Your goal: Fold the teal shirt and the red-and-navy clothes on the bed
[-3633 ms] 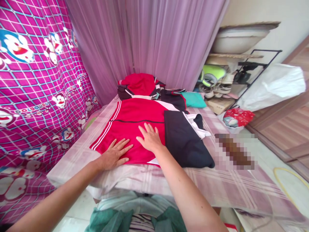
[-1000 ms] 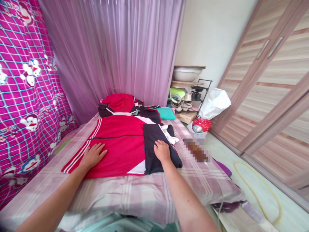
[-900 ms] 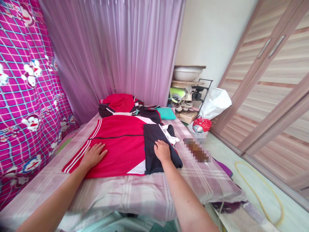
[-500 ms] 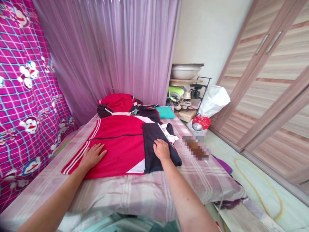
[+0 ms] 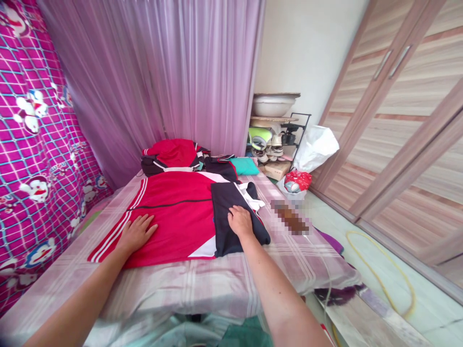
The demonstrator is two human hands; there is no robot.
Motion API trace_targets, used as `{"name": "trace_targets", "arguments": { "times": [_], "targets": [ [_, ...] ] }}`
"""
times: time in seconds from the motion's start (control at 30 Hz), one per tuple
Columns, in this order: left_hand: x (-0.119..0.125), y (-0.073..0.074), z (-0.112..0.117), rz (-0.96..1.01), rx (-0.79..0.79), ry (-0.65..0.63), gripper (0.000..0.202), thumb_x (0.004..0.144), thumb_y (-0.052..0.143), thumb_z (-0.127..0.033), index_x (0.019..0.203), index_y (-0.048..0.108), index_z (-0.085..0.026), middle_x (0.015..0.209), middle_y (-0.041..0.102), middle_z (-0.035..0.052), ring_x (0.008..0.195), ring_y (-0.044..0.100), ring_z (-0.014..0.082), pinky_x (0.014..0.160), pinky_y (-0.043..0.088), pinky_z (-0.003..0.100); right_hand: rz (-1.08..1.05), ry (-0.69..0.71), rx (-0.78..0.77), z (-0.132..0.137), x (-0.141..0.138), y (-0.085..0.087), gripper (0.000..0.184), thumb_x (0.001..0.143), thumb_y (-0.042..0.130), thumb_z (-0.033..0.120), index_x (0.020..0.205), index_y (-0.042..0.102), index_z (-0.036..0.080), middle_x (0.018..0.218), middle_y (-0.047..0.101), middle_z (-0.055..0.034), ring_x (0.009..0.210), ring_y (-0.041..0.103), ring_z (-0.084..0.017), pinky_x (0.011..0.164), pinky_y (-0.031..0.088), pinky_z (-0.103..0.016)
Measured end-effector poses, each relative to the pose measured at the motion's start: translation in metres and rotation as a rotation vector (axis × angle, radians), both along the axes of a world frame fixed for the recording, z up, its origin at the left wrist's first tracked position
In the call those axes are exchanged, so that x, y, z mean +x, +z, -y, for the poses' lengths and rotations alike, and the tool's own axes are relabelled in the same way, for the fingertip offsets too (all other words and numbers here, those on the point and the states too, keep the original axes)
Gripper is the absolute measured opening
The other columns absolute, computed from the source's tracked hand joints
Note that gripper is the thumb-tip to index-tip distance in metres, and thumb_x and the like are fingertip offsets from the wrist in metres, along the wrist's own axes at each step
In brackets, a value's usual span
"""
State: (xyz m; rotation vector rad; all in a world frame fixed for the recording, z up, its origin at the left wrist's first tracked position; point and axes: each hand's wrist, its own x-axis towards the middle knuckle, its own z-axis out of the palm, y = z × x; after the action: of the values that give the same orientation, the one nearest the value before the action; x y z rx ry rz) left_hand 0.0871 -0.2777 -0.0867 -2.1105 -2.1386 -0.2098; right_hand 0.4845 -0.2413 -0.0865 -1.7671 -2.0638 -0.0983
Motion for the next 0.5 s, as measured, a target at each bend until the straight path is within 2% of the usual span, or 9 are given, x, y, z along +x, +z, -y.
{"name": "trace_targets", "arguments": {
  "times": [0.27,0.5],
  "targets": [
    [0.0032,0.0024,0.0030,-0.013,-0.025,0.020,0.060,0.096,0.038,-0.048,0.147,0.048,-0.019,0.152,0.047,0.0115,0.143,0.038,0.0307,0.118,0.027,0.051,0.008,-0.011,0.013,-0.0018,-0.0002,-0.0033,0.037,0.093,0.046,0.024,0.119,0.071,0.017,0.132,0.066,-0.0117,0.124,0.058,-0.022,0.109,0.040,-0.035],
    [0.0027,0.0012,0.0017,0.001,-0.072,0.019,0.062,0.096,0.033,-0.048,0.149,0.043,-0.017,0.155,0.041,0.0146,0.145,0.034,0.0317,0.117,0.026,0.056,0.028,-0.009,0.018,-0.0004,-0.0006,-0.0012,0.037,0.093,0.047,0.023,0.119,0.072,0.017,0.130,0.067,-0.0108,0.122,0.059,-0.022,0.109,0.041,-0.035]
  ]
}}
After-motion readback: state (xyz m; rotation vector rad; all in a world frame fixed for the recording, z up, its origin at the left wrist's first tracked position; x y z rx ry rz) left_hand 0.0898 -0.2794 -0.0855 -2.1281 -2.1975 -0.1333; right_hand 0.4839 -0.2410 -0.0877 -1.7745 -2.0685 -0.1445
